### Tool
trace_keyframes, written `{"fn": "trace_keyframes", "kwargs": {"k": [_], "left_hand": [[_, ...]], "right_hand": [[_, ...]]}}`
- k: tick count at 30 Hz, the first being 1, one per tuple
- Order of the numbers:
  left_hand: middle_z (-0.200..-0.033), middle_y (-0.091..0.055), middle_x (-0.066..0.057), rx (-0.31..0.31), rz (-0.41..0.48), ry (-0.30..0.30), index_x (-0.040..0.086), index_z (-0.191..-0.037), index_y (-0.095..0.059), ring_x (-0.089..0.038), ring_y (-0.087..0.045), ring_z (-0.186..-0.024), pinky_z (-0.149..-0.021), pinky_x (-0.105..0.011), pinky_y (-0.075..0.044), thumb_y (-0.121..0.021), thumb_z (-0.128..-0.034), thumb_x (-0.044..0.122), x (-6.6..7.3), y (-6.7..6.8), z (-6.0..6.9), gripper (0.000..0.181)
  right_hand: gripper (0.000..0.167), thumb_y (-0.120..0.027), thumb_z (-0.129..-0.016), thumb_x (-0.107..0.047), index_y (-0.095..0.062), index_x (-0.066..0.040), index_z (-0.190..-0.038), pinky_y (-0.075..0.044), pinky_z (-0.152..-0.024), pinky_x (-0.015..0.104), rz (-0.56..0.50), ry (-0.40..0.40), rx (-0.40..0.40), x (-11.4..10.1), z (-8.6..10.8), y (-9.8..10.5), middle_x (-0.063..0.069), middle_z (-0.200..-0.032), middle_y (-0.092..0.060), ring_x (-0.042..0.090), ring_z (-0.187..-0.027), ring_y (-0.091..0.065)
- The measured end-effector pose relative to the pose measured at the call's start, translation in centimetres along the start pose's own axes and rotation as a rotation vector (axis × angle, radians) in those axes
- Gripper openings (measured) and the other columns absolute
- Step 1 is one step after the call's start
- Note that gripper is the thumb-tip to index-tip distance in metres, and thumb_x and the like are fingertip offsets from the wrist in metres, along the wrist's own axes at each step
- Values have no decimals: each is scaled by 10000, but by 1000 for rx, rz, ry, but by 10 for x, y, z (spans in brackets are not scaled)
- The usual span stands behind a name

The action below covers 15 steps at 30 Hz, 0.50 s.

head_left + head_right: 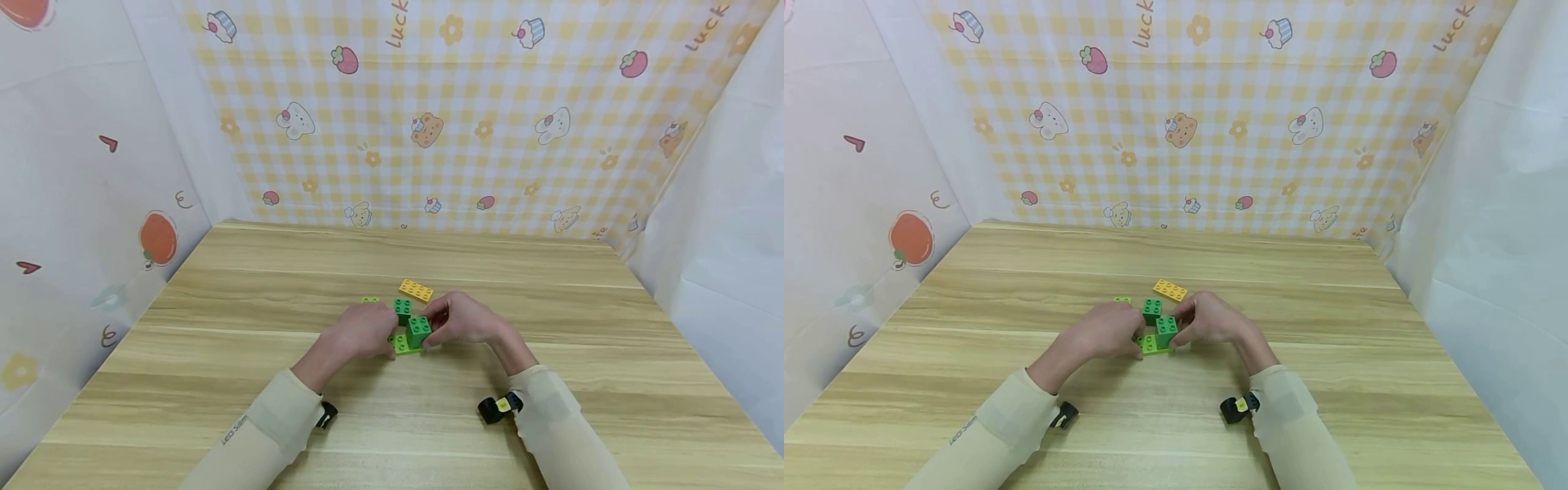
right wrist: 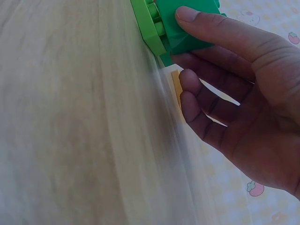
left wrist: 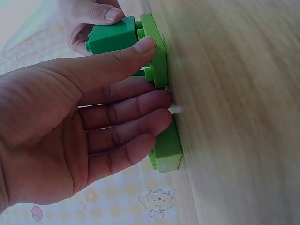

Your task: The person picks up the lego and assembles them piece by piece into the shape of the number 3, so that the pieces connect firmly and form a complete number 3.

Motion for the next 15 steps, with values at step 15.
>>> {"fn": "trace_keyframes", "kwargs": {"k": [15], "left_hand": [[-711,-571,32,-11,-6,-3,146,-722,-603,-128,-471,-646,-591,-280,-411,-911,-840,321,0,-1,-1,374]], "right_hand": [[355,-915,-804,-84,-800,-41,-1137,-538,-671,221,15,-6,-3,-1,-1,-2,17,-886,-755,125,-768,-638]]}}
Point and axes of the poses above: each hand's wrist, its own z-axis away from the middle knuckle, its own y-axis out of the back of the hand, x = y × z, the point moved 10 cm from there along -z, towards the middle knuckle
